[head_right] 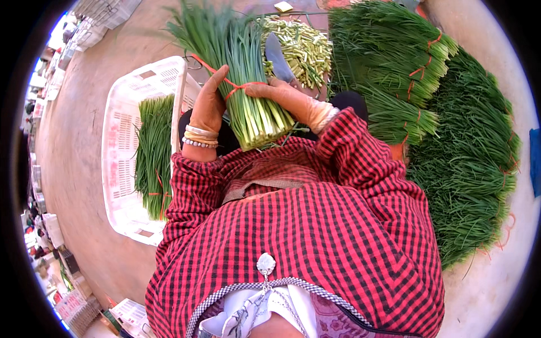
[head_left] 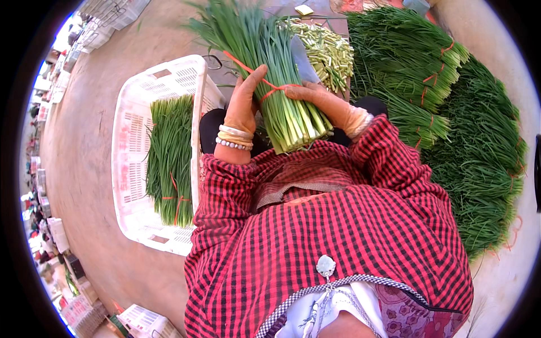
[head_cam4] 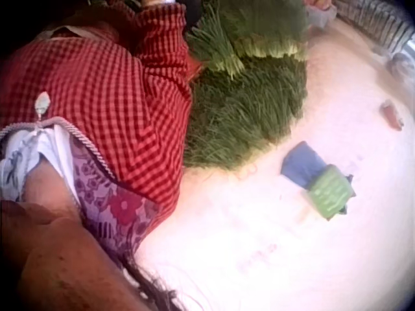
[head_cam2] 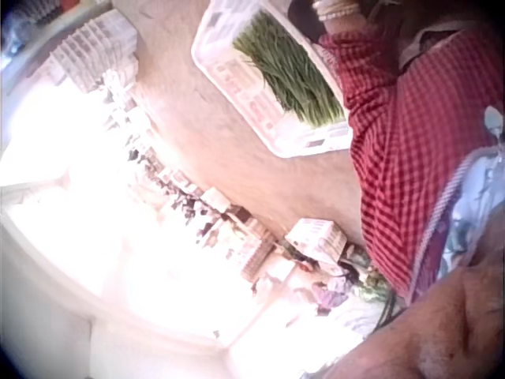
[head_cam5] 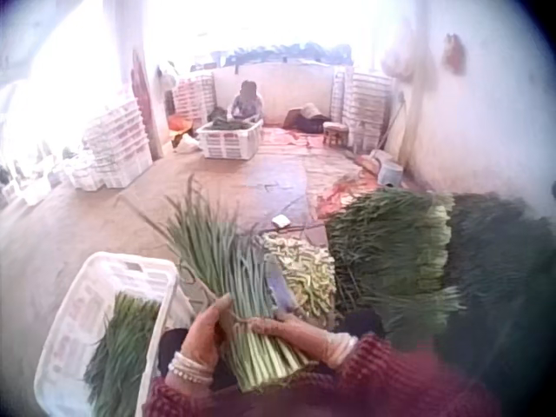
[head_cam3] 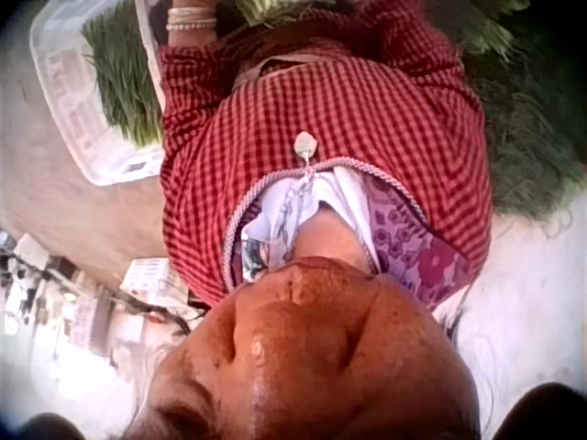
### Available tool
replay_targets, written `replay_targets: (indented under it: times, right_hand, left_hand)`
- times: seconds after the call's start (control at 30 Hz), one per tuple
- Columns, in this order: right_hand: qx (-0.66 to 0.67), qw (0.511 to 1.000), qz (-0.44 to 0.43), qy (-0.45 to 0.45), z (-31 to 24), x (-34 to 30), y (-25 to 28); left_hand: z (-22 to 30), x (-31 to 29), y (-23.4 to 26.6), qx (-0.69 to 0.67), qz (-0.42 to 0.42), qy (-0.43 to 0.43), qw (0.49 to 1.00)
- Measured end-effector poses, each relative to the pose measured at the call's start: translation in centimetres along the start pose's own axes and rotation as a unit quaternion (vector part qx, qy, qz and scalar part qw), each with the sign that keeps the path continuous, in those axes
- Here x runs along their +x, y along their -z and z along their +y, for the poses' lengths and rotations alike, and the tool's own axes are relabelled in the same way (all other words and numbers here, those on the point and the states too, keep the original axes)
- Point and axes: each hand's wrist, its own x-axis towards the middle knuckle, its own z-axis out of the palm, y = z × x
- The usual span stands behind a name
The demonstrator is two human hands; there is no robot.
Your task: The person ties bundles of green leeks with red string, trims the roots using a knife on a wooden block, and organizes the trimmed bundles into a white plastic basket.
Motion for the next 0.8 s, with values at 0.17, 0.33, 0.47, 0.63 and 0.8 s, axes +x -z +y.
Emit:
replay_targets:
  times: [0.17,0.33,0.47,0.63,0.8]
  right_hand:
    - [0.120,0.993,0.017,-0.004,1.3,-0.1,1.1]
    - [0.060,0.997,0.045,0.019,1.1,0.0,1.1]
    - [0.076,0.997,0.004,0.010,0.4,-0.3,0.1]
    - [0.212,0.977,0.021,-0.018,1.1,0.1,-0.2]
    - [-0.063,0.994,-0.063,-0.059,-1.0,0.3,-0.6]
  left_hand:
    - [-1.0,-0.9,1.5,-0.086,-0.084,0.045,0.992]
    - [-2.1,-2.6,3.2,-0.041,-0.026,0.057,0.997]
    - [-3.6,-2.8,2.4,-0.156,-0.122,0.071,0.978]
    - [-2.9,-2.9,0.8,-0.285,-0.160,0.070,0.942]
    - [-1.3,-3.8,0.3,-0.270,-0.111,0.039,0.956]
